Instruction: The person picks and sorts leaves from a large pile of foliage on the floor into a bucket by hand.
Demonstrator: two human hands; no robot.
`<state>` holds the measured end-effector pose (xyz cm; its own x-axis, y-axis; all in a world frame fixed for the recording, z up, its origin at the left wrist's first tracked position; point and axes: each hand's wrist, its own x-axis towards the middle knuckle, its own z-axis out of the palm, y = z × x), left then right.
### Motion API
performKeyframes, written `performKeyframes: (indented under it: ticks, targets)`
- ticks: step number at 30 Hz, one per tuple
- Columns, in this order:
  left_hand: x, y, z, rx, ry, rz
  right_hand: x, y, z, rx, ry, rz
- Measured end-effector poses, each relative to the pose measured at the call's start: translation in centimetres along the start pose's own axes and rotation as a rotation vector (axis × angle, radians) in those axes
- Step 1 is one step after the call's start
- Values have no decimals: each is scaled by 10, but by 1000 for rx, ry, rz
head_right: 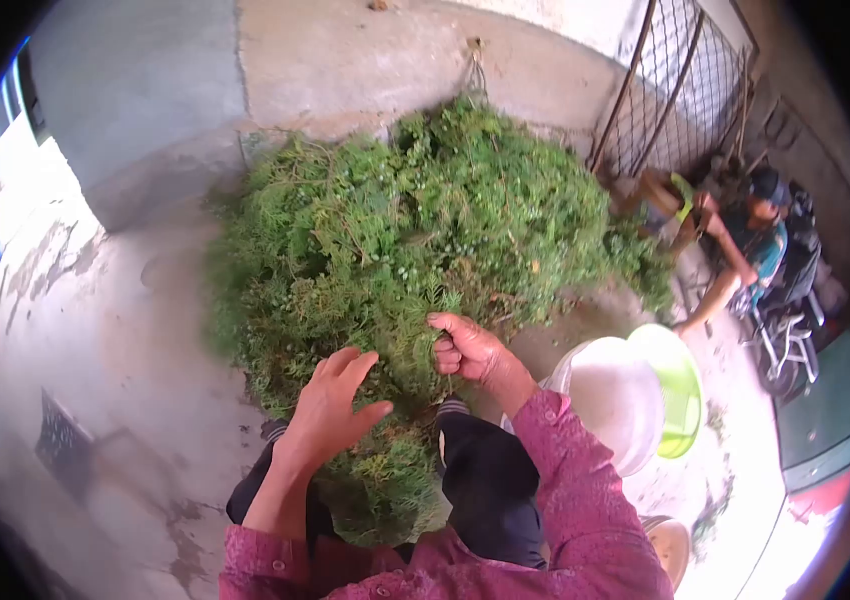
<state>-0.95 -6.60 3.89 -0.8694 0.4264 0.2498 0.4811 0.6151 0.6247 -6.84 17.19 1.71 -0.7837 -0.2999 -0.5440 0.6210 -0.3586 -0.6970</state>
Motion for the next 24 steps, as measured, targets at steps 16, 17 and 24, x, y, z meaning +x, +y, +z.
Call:
performKeyframes:
  ticks: [16, 17, 24]
  targets:
    - [24, -8, 27, -366, -13, 142, -15, 22, 34, 364, -215, 100]
    - [25, -11, 35, -463, 37, 92, -15, 21, 29, 390, -217, 90]
    - [45, -2, 40, -737, -1, -238, -28, 8, 28, -61, -120, -73]
